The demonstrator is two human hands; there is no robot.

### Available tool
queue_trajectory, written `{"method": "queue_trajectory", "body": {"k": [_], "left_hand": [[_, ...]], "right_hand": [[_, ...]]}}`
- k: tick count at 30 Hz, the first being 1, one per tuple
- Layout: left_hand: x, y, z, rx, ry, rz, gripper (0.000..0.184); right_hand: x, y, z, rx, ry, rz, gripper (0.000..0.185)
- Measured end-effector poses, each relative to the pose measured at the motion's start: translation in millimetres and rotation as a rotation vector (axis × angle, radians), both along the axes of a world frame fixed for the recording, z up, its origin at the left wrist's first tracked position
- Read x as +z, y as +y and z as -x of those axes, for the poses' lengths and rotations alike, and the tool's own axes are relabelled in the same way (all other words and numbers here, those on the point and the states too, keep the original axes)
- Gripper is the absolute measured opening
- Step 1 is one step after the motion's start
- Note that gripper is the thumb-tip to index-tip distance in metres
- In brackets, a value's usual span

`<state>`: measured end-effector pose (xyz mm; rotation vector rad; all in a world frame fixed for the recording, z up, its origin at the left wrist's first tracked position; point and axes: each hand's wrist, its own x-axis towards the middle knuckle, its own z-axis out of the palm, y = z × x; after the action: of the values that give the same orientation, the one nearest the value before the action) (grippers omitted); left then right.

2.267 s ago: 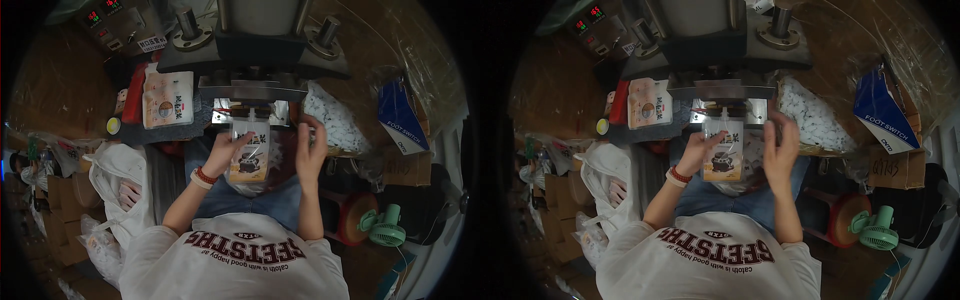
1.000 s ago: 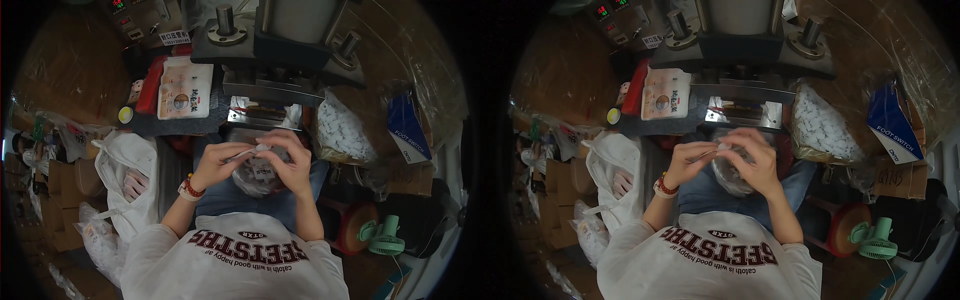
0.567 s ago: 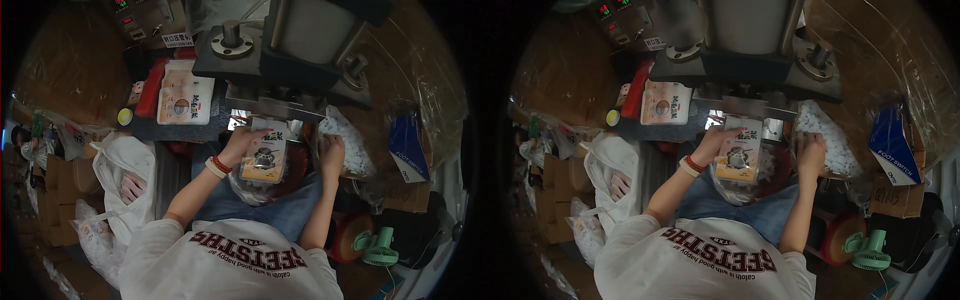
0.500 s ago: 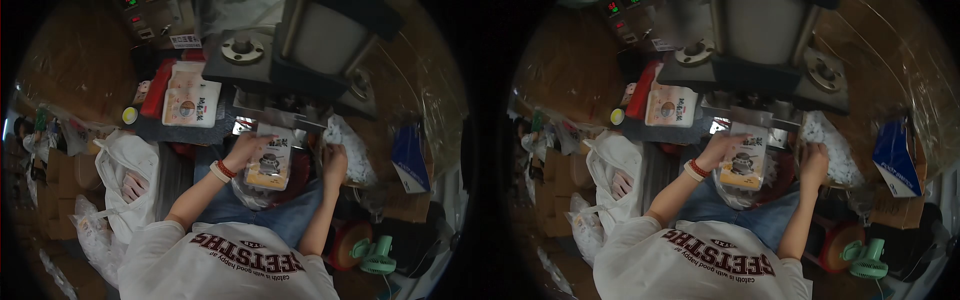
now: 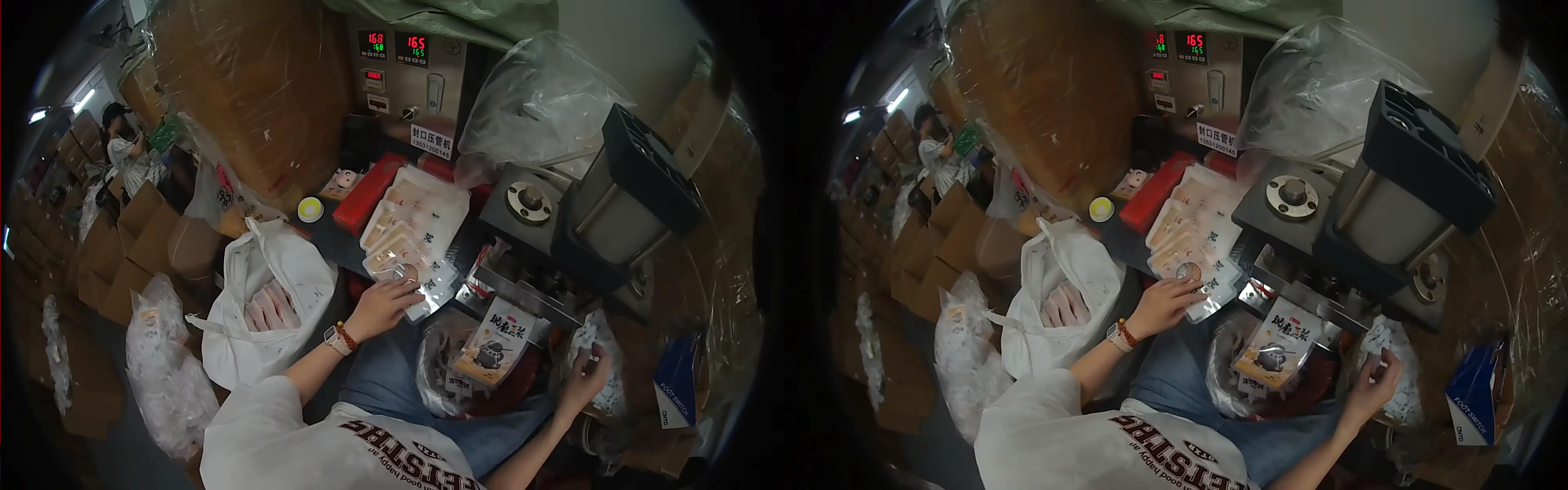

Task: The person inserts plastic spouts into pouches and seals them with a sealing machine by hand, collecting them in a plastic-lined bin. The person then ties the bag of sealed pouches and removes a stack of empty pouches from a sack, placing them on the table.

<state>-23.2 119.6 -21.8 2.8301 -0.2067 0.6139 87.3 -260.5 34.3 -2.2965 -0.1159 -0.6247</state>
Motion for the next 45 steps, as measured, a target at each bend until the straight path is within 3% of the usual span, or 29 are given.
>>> {"method": "queue_trajectory", "body": {"k": [1,2,4,5,7,9,11,12,14,15,18,20,21,23,24,27,29,34,36,38,39,41,42,45], "left_hand": [[3,-3,5,-0.007,0.013,0.004,0.047],[10,-9,7,0.055,0.039,0.230,0.041],[30,-33,8,0.112,0.008,0.612,0.025],[39,-41,8,0.082,0.050,0.628,0.025],[49,-65,7,-0.075,-0.145,0.673,0.031],[60,-84,7,-0.159,-0.184,0.601,0.033],[74,-93,10,-0.274,-0.175,0.587,0.034],[81,-95,12,-0.280,-0.158,0.469,0.035],[87,-95,13,-0.324,-0.106,0.330,0.039],[85,-99,11,-0.335,-0.100,0.333,0.039],[74,-112,2,-0.362,0.005,0.496,0.026],[59,-119,-18,-0.096,0.752,0.708,0.016],[47,-123,-25,-0.092,0.750,0.709,0.016],[25,-130,-41,-0.161,0.565,1.500,0.019],[34,-132,-49,-0.129,0.618,1.633,0.022],[34,-130,-76,-0.077,0.671,1.822,0.022],[27,-126,-85,-0.087,0.679,1.835,0.024],[26,-126,-87,-0.100,0.678,1.897,0.025],[19,-119,-88,-0.100,0.690,1.863,0.028],[27,-104,-83,-0.069,0.825,1.386,0.038],[56,-94,-73,-0.008,0.827,1.186,0.049],[50,-65,-52,0.044,0.100,0.606,0.065],[61,-51,-41,0.154,0.001,0.066,0.080],[20,-8,-12,0.167,0.207,-0.164,0.084]], "right_hand": [[1,2,4,0.101,-0.002,-0.257,0.019],[3,4,8,0.194,-0.004,-0.513,0.019],[37,40,39,0.297,0.071,-0.772,0.024],[33,46,48,0.442,0.152,-0.890,0.027],[42,75,69,0.661,0.226,-0.937,0.029],[33,89,69,0.775,0.176,-0.610,0.030],[30,90,65,0.862,-0.075,-0.333,0.029],[35,82,66,0.834,-0.075,-0.323,0.029],[49,69,69,0.886,-0.174,0.051,0.035],[52,67,69,0.874,-0.169,0.052,0.035],[55,64,64,0.824,-0.196,0.234,0.036],[58,62,54,0.642,-0.210,0.175,0.034],[56,56,50,0.646,-0.211,0.174,0.034],[51,36,41,0.439,-0.158,-0.008,0.030],[54,28,37,0.359,-0.110,-0.035,0.029],[41,8,16,0.190,-0.026,-0.057,0.025],[13,2,-4,-0.017,-0.018,0.246,0.020],[-14,-2,-19,-0.044,0.047,0.447,0.021],[-15,-6,-20,-0.025,0.069,0.482,0.022],[-14,-10,-18,-0.022,0.047,0.437,0.021],[-14,-10,-18,-0.012,0.042,0.434,0.021],[-15,-11,-16,-0.073,0.041,0.517,0.019],[-15,-10,-16,-0.071,0.042,0.514,0.019],[-15,-9,-16,-0.099,0.041,0.543,0.017]]}}
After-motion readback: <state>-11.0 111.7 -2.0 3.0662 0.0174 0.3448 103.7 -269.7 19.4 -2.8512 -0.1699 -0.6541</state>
